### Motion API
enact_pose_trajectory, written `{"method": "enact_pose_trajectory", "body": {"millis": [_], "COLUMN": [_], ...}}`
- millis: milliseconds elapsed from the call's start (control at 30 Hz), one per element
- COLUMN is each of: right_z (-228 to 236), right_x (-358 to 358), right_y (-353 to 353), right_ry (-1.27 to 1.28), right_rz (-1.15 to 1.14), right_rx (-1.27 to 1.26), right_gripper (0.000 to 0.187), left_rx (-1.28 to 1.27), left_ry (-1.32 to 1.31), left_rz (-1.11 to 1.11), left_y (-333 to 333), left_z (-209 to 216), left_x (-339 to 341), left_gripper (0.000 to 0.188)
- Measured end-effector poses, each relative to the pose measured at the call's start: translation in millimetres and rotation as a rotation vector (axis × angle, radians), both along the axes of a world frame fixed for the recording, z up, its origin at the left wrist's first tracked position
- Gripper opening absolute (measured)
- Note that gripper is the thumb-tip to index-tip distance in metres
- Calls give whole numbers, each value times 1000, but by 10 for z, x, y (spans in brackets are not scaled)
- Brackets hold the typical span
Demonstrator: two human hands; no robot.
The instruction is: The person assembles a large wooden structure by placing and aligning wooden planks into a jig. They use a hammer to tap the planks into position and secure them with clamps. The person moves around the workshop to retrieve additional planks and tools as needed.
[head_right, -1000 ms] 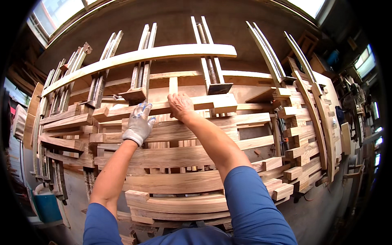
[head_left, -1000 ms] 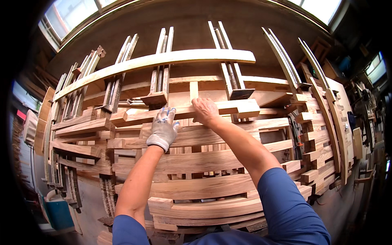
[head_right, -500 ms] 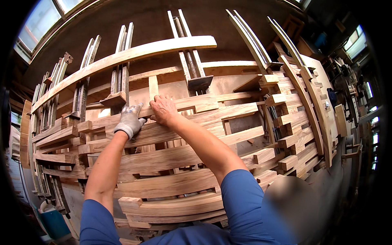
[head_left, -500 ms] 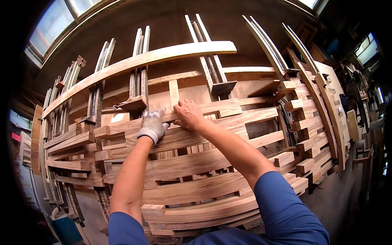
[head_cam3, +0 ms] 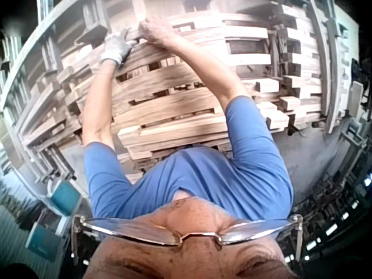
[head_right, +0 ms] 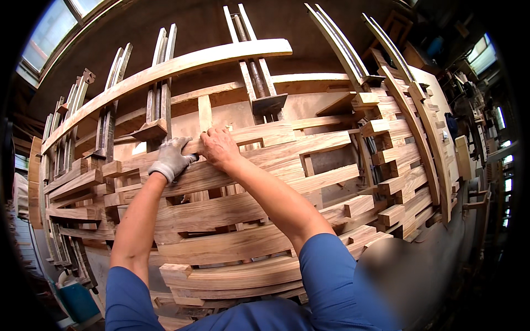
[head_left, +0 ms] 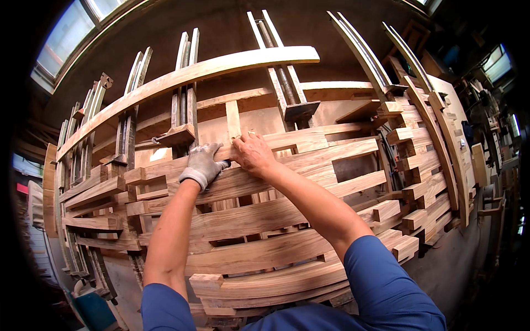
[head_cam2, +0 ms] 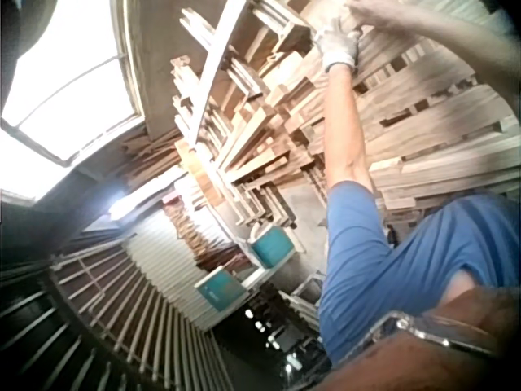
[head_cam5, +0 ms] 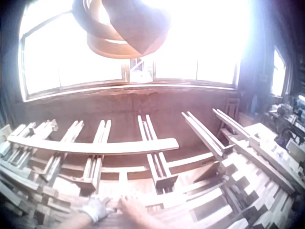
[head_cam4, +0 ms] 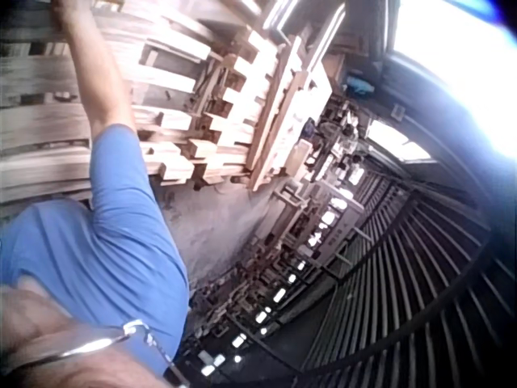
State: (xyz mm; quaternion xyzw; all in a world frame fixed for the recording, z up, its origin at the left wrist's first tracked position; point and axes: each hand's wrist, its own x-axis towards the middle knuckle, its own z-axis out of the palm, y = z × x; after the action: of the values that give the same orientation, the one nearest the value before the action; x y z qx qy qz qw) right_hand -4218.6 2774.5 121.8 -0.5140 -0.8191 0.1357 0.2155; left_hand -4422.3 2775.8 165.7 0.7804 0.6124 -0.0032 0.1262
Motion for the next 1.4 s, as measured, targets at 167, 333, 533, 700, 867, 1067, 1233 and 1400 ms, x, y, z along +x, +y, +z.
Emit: {"method": "enact_pose_trajectory", "body": {"millis": [167, 333, 533, 700, 867, 1067, 1233, 1400], "right_z": [-52, -109, -100, -91, -34, -100, -96, 175], "right_x": [0, -24, -19, -5, 24, -152, 48, 6], "right_y": [20, 12, -16, -22, -42, -76, -77, -292], "right_ry": [-9, -2, 52, 60, 64, 79, 63, -109], "right_rz": [21, 40, 40, 36, 16, 52, 43, 86], "right_rx": [51, 128, 128, 114, 104, 131, 127, 103], "right_gripper": [41, 41, 41, 43, 43, 38, 36, 55], "left_rx": [146, 108, 66, 128, 85, 170, 272, 163], "left_ry": [-34, -63, -54, -53, -66, 52, 44, 17], "left_rz": [-28, -25, 1, -23, -40, 26, 107, 164], "left_y": [-67, -32, -49, -77, -40, -236, -408, -460], "left_z": [-152, -178, -206, -226, -246, -486, -478, -305], "left_x": [-57, -132, -148, -125, -101, -113, 289, 208], "left_gripper": [64, 62, 67, 62, 65, 71, 72, 73]}}
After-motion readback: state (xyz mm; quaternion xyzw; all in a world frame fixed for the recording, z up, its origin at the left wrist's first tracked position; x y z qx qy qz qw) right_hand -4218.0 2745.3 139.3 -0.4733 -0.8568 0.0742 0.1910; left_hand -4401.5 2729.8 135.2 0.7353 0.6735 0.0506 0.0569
